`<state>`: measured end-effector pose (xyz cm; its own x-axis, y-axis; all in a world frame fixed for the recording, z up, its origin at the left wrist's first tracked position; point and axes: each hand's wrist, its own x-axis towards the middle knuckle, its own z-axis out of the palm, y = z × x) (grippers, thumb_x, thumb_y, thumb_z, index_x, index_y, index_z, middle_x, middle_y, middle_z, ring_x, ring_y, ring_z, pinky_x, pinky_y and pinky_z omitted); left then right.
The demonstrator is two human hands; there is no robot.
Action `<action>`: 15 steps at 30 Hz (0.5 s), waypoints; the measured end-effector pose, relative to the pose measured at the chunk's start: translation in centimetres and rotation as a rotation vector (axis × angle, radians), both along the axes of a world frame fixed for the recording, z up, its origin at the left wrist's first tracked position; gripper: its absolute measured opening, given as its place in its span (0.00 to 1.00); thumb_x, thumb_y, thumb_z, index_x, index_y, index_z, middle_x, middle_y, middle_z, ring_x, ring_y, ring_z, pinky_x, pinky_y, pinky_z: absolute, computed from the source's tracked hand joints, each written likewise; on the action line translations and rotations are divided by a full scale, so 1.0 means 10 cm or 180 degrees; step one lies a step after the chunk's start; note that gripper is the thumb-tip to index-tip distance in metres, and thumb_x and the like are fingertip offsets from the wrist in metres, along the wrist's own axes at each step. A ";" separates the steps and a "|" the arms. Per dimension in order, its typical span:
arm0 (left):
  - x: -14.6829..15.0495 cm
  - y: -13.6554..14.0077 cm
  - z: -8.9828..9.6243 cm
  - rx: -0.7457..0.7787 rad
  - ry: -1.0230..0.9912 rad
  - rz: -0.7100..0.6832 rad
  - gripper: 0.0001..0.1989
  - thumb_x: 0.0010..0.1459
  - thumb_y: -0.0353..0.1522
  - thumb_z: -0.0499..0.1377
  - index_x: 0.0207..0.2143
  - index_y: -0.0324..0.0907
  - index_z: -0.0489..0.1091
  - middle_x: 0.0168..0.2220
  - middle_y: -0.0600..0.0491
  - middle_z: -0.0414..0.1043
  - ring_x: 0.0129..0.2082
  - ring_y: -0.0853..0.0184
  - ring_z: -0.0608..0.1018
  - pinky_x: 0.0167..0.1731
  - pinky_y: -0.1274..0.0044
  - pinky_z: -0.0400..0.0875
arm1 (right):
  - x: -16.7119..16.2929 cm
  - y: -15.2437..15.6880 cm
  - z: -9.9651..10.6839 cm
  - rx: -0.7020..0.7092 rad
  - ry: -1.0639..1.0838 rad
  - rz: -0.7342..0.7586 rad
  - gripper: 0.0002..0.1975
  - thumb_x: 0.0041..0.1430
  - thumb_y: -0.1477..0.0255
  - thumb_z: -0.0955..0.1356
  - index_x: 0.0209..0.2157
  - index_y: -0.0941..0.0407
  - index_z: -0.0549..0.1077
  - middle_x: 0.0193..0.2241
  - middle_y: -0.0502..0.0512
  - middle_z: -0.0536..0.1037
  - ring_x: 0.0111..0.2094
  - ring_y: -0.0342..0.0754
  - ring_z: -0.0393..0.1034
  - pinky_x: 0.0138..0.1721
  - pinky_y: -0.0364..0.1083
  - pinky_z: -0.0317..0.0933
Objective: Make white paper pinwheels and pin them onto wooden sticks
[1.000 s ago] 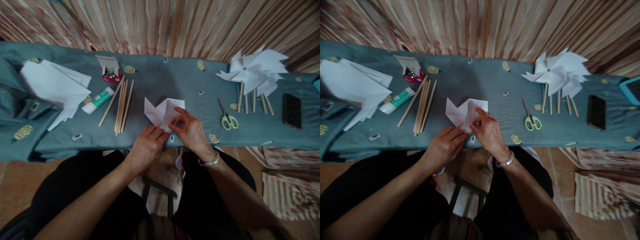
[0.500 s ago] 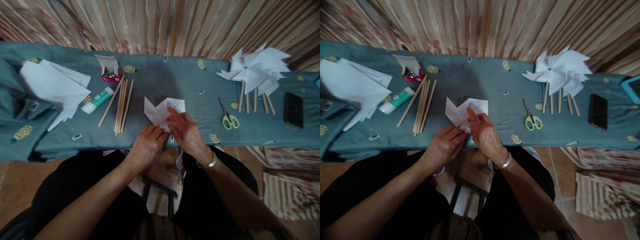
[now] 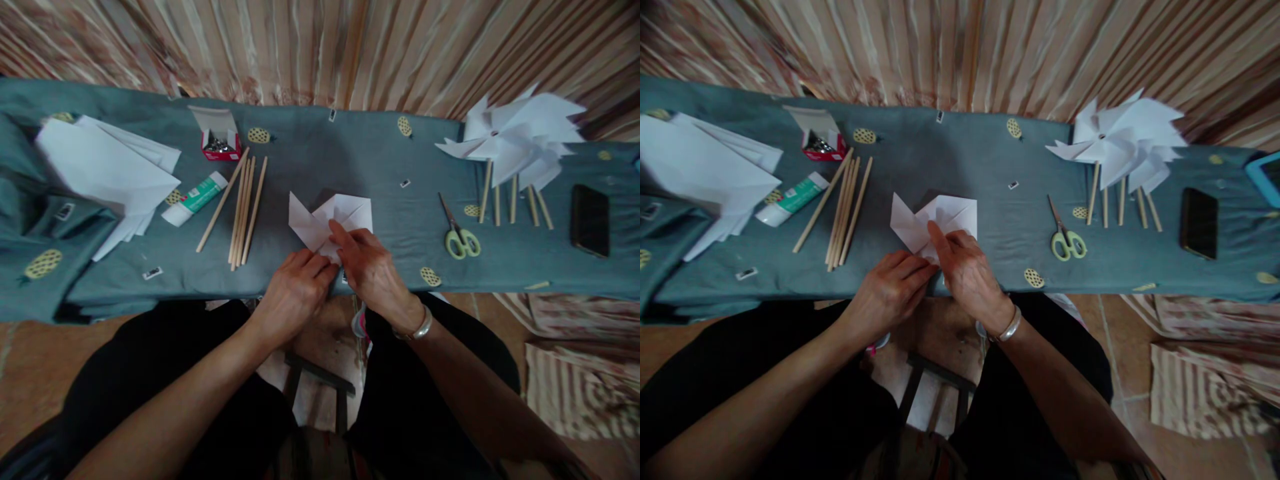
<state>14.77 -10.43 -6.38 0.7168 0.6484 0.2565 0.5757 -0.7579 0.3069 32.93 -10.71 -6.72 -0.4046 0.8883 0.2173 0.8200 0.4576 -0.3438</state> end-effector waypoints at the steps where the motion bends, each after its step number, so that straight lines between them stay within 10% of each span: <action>1: 0.00 0.00 0.00 0.0010 0.0002 -0.0011 0.11 0.65 0.26 0.51 0.44 0.36 0.73 0.38 0.46 0.75 0.39 0.59 0.74 0.38 0.68 0.74 | -0.02 -0.01 0.01 0.0003 -0.0124 0.0009 0.28 0.66 0.79 0.56 0.67 0.59 0.54 0.39 0.60 0.78 0.45 0.56 0.68 0.49 0.56 0.67; 15: 0.00 0.01 0.04 -0.0107 0.0024 0.0012 0.07 0.61 0.25 0.55 0.39 0.36 0.73 0.35 0.47 0.74 0.38 0.58 0.74 0.38 0.68 0.72 | -0.14 -0.16 -0.03 0.0116 -0.0559 0.0016 0.24 0.66 0.80 0.58 0.62 0.66 0.59 0.41 0.68 0.75 0.47 0.60 0.66 0.48 0.58 0.67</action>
<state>14.82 -10.36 -6.00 0.7162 0.6593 0.2291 0.5810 -0.7450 0.3277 31.48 -12.29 -7.02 -0.4435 0.8790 0.1750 0.8636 0.4714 -0.1787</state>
